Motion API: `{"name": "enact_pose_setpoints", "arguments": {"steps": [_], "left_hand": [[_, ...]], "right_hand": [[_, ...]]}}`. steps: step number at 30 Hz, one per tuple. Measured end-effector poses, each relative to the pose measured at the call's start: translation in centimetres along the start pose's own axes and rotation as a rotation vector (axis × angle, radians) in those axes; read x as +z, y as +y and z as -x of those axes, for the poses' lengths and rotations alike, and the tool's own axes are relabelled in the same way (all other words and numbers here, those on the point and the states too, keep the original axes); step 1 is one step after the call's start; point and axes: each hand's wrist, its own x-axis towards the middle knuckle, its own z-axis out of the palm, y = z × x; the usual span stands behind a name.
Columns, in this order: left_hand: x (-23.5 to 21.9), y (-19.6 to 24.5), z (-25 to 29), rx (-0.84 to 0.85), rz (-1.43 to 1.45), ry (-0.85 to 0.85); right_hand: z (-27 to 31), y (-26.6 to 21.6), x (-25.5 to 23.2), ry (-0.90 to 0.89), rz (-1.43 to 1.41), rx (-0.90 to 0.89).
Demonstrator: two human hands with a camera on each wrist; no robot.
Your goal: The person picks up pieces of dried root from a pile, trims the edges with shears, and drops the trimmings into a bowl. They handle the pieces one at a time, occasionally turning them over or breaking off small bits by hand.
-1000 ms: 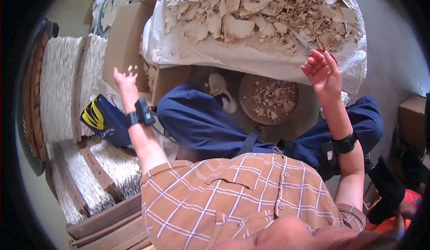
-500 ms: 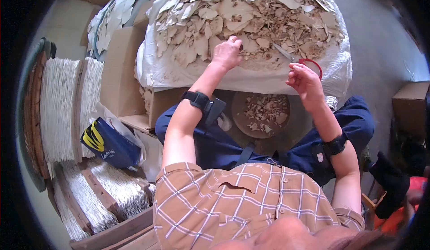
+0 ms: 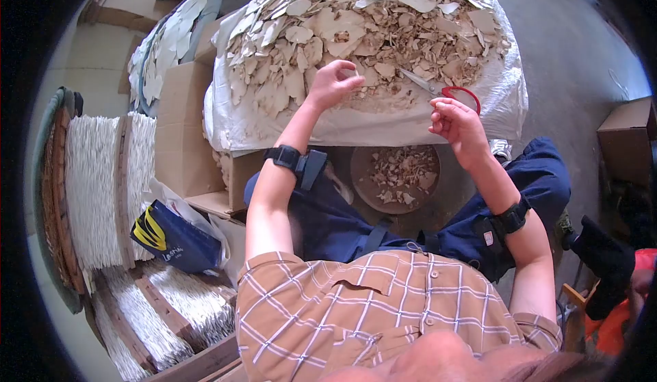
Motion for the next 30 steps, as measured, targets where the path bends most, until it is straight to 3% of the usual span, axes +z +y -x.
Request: {"name": "enact_pose_setpoints", "arguments": {"steps": [1,2,3,5,7,9,11,13,14,16,17,19,21,23,24,25,27,30], "left_hand": [[0.1,0.0,0.1,-0.188,0.591,0.004],[0.1,-0.1,0.6,-0.234,1.035,0.011],[0.1,0.3,1.1,-0.236,1.038,0.01],[-0.1,1.7,2.6,-0.238,1.445,-0.088],[-0.2,2.8,3.7,-0.222,1.421,-0.155],[0.3,4.2,4.3,-0.292,0.433,-0.564],[2.5,4.0,4.5,0.058,-0.009,-0.375],[3.7,3.2,2.4,0.1,-0.284,-0.07],[4.1,3.0,1.3,0.104,-0.282,-0.071],[4.8,2.9,-0.7,0.309,-0.485,0.307],[5.0,2.8,-1.3,0.309,-0.48,0.314],[5.9,1.9,-2.3,0.243,-0.607,0.159],[6.4,0.4,-3.0,0.318,-0.579,0.214],[6.6,-0.9,-3.4,0.3,-0.298,0.349],[6.0,0.0,-2.9,0.094,-0.063,0.28],[5.5,0.2,-2.6,0.092,-0.067,0.279],[4.4,0.6,-1.8,-0.361,0.858,0.068],[3.7,0.6,-0.6,-0.365,1.072,0.072]], "right_hand": [[0.0,0.1,0.1,0.011,0.007,0.006],[0.0,0.1,0.2,0.022,0.014,0.013],[0.0,0.1,0.3,0.025,0.015,0.015],[-0.1,0.2,0.4,-0.003,0.01,0.038],[-0.1,0.4,0.5,-0.013,0.01,0.041],[-0.1,0.4,0.5,-0.015,0.007,0.033],[-0.1,0.4,0.8,-0.002,0.017,0.042],[-0.2,0.3,1.0,-0.008,0.019,0.04],[-0.2,0.3,1.2,-0.018,0.022,0.04],[-0.4,0.5,1.1,-0.019,0.027,0.036],[-0.5,0.5,1.0,-0.022,0.03,0.036],[-0.6,0.4,1.1,-0.015,0.032,0.025],[-0.6,0.3,1.0,0.006,0.018,0.009],[-0.7,0.1,0.9,0.015,0.045,0.007],[-0.7,0.3,0.8,0.017,0.041,0.01],[-0.8,0.3,0.8,0.014,0.031,0.017],[-0.9,0.5,0.9,0.004,0.017,0.024],[-0.8,0.6,1.2,0.011,0.034,0.036]]}}
